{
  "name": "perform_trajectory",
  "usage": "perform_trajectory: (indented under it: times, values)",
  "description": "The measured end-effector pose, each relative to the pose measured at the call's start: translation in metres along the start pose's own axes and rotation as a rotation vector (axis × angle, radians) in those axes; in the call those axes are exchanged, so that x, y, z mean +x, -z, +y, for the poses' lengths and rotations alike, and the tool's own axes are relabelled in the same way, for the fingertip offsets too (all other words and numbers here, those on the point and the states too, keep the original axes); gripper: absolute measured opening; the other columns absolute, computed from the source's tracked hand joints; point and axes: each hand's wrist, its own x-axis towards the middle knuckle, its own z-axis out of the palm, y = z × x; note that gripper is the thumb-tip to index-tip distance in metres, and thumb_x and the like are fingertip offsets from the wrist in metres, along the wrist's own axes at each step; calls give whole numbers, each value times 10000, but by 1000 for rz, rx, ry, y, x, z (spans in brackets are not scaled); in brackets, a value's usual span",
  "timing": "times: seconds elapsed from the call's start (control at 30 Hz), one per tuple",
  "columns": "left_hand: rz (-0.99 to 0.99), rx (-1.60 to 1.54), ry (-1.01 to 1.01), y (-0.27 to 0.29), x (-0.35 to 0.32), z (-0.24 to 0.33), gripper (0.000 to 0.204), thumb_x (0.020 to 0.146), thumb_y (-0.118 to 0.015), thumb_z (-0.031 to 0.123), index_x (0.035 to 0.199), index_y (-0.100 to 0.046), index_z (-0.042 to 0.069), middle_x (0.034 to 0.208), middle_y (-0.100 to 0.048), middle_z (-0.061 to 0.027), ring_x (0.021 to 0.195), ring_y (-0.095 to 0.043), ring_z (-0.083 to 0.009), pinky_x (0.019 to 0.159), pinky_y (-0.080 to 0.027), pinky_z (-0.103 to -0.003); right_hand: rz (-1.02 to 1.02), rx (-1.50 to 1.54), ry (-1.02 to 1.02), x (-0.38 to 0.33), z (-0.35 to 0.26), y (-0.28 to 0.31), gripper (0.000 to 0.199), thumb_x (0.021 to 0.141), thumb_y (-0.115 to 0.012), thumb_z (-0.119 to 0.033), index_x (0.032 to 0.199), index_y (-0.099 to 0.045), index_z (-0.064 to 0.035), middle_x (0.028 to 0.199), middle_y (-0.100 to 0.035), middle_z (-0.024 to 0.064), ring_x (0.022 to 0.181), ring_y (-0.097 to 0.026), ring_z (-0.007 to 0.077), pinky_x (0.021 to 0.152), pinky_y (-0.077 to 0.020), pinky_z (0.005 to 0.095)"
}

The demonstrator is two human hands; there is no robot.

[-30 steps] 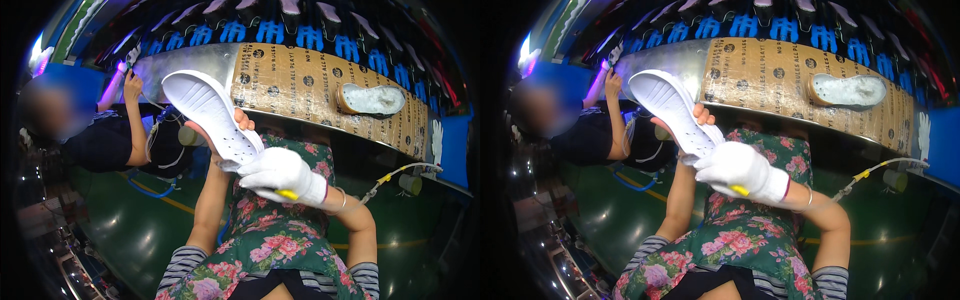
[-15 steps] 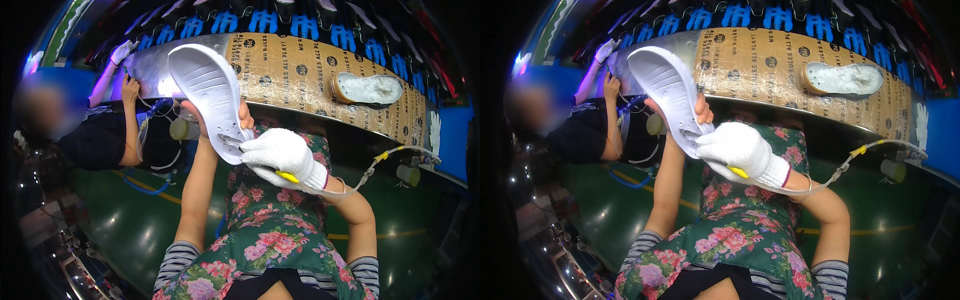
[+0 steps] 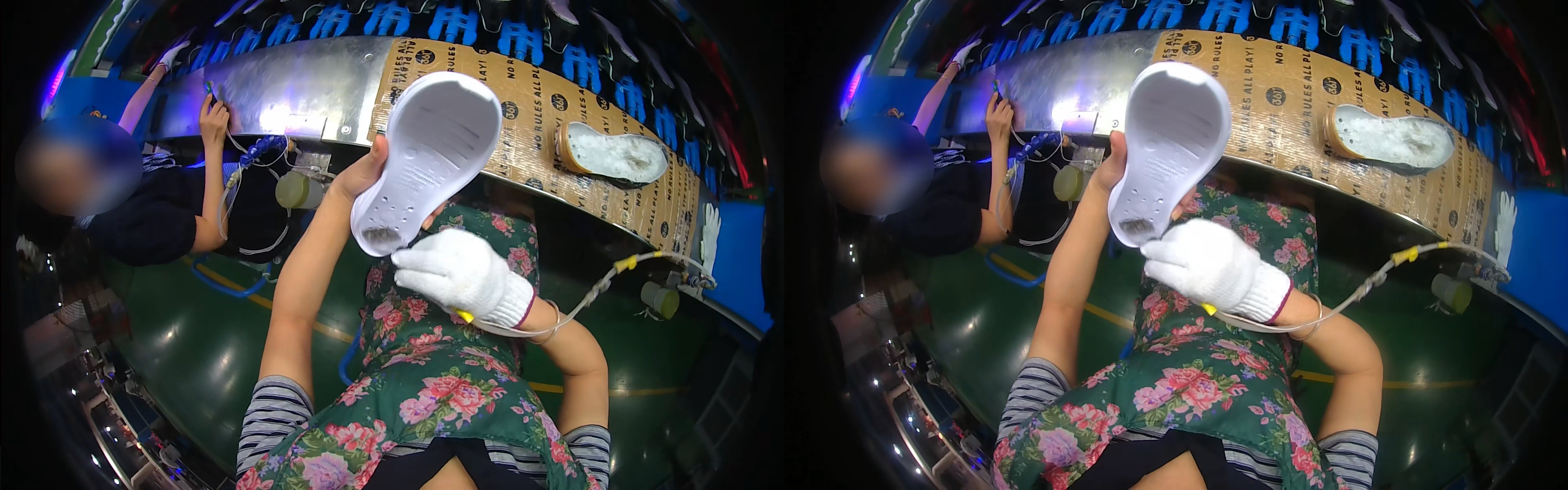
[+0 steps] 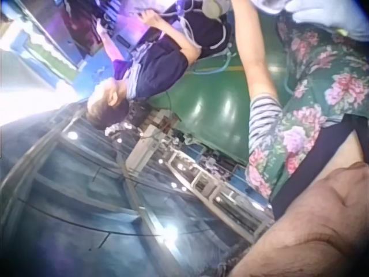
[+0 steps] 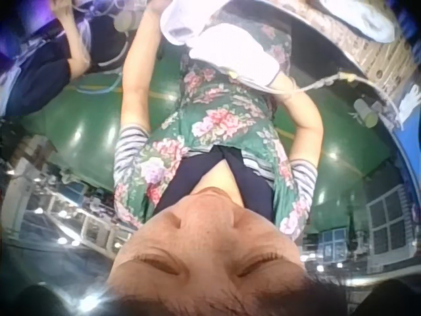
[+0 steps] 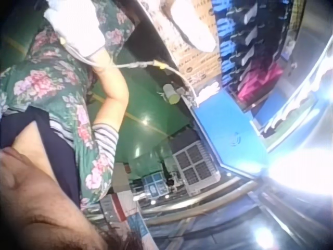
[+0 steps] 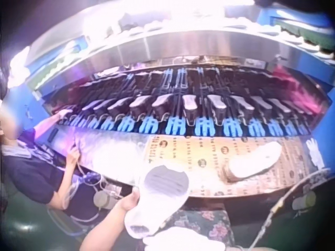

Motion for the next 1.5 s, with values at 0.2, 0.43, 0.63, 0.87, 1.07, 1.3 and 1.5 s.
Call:
perform_trajectory:
  times: [0.2,0.43,0.63,0.87,1.07,1.3,1.5]
  values:
    - [151,116,103,0,2,-1,949,907,-688,718,1461,-557,-41,1237,-716,-228,1054,-750,-292,862,-650,-441,25,277,-101,0,-7,12,254,821,-832,-84,1064,-782,-139,1131,-781,78,926,-742,297,802,-596,404]
    - [269,352,291,10,15,-3,817,1021,-633,613,1510,-530,-33,1341,-700,-162,1146,-713,-218,972,-591,-338,-43,88,-59,6,4,14,434,701,-838,3,1107,-750,-125,1134,-753,92,916,-729,335,802,-590,431]
    - [364,452,352,18,39,9,833,1010,-590,642,1595,-453,65,1373,-672,-233,1139,-732,-309,915,-641,-451,106,201,-230,1,4,11,264,800,-821,-12,1034,-771,-123,1022,-771,105,894,-748,327,780,-593,408]
    - [147,-163,-492,31,72,7,881,1061,-244,751,1506,-515,40,1120,-719,-230,990,-743,-358,821,-650,-475,784,987,-946,-19,13,29,210,895,-730,54,1100,-767,31,1189,-778,189,1036,-744,218,858,-608,315]
    - [423,-435,-918,22,51,8,649,1103,-445,498,1596,-437,76,1663,-412,-203,1521,-395,-391,1309,-198,-588,903,1072,-972,-14,28,19,233,931,-713,27,1161,-747,31,1193,-767,145,965,-735,204,817,-608,297]
    - [125,-637,-450,-18,-41,-74,989,988,-362,814,1700,-265,135,1618,-433,-296,1389,-483,-607,1110,-374,-804,838,1075,-1018,-11,26,3,282,941,-708,29,1221,-744,33,1194,-768,136,1005,-727,185,842,-592,287]
    - [126,-651,-514,-47,-23,-106,961,877,-589,519,1667,-299,56,1619,-434,-295,1382,-513,-589,1085,-456,-752,667,715,-885,19,0,29,259,906,-785,10,1164,-778,27,1172,-781,117,1001,-744,175,863,-601,321]
